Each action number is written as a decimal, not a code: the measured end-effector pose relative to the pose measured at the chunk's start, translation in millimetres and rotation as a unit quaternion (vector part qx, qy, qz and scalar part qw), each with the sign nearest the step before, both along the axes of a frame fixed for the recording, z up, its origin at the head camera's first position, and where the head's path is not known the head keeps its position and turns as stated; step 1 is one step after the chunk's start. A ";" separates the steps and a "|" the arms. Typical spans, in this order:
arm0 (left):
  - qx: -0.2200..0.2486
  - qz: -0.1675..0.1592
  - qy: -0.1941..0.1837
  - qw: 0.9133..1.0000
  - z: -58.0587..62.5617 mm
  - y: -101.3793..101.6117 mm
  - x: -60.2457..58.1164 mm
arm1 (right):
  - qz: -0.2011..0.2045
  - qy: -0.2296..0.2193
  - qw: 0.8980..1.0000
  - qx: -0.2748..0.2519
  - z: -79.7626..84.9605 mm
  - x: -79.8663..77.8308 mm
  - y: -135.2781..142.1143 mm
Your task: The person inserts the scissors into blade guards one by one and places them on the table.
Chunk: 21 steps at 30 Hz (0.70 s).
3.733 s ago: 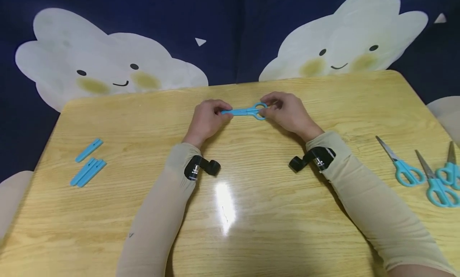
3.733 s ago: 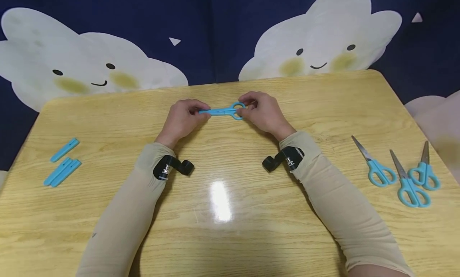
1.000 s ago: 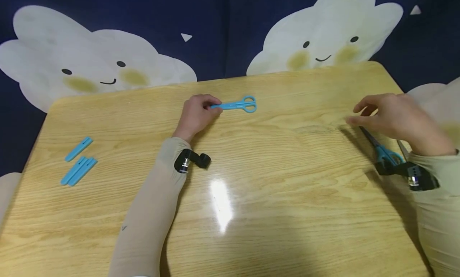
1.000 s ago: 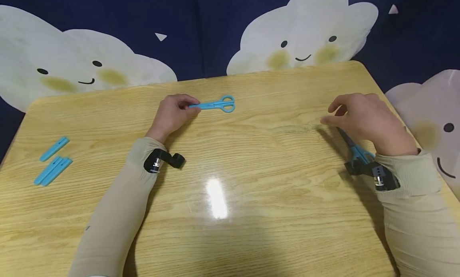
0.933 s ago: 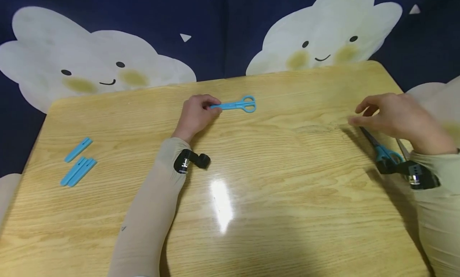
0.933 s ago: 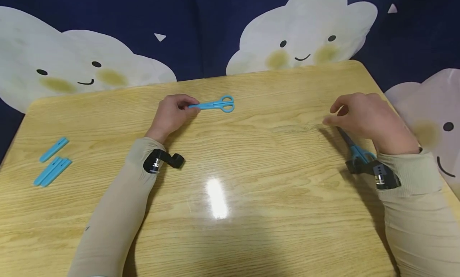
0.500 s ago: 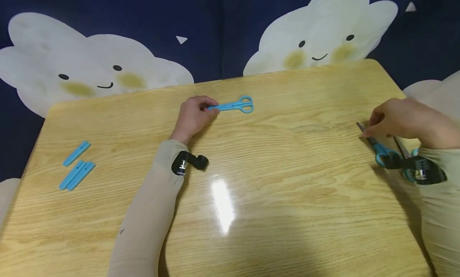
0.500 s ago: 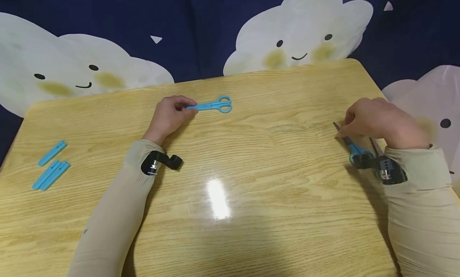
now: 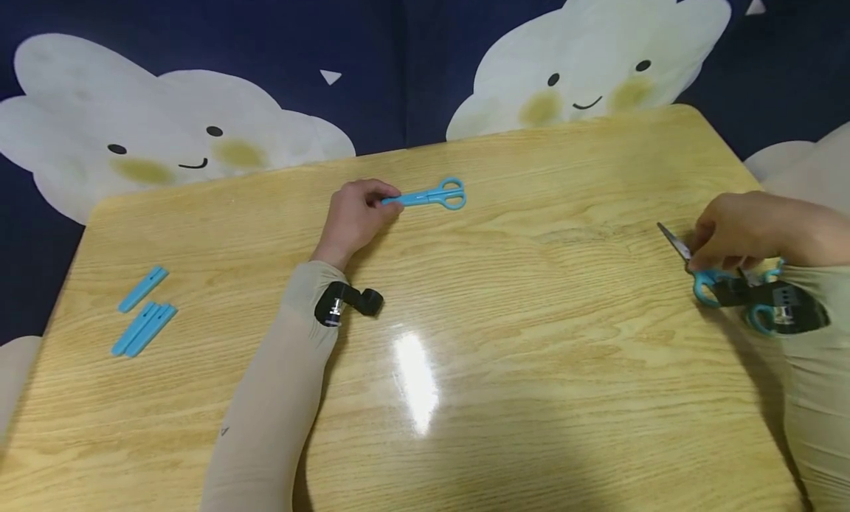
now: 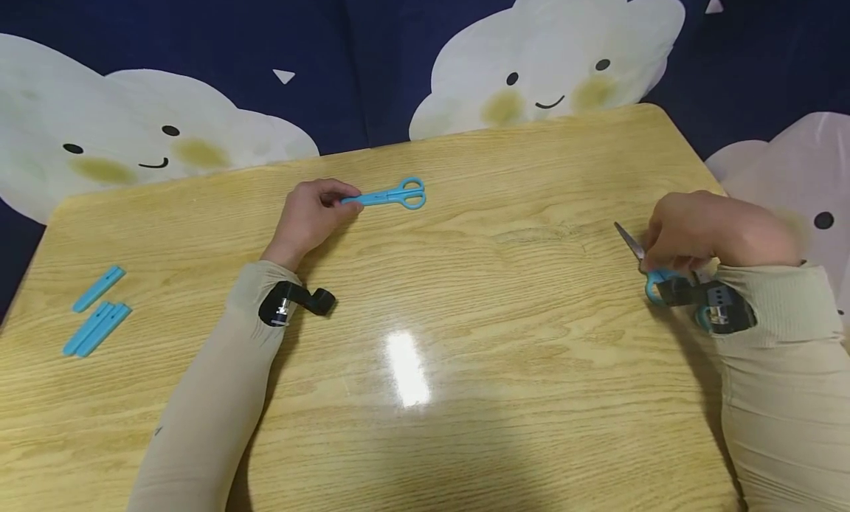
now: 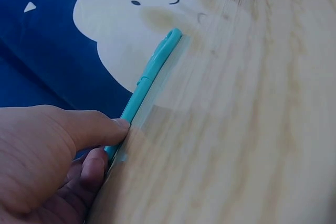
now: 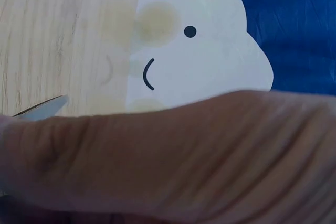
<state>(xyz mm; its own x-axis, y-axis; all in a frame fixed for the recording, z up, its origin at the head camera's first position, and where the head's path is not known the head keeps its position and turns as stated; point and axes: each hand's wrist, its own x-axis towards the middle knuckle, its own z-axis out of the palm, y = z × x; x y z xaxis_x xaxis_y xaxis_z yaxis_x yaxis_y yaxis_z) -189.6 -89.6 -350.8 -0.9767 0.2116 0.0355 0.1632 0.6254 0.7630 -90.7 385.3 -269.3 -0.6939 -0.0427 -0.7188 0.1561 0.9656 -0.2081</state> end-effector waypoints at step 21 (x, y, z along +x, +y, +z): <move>-0.002 -0.005 0.003 1.000 4.0 2.5 -1.4 | -0.004 0.123 0.992 0.023 -11.7 -0.9 -10.0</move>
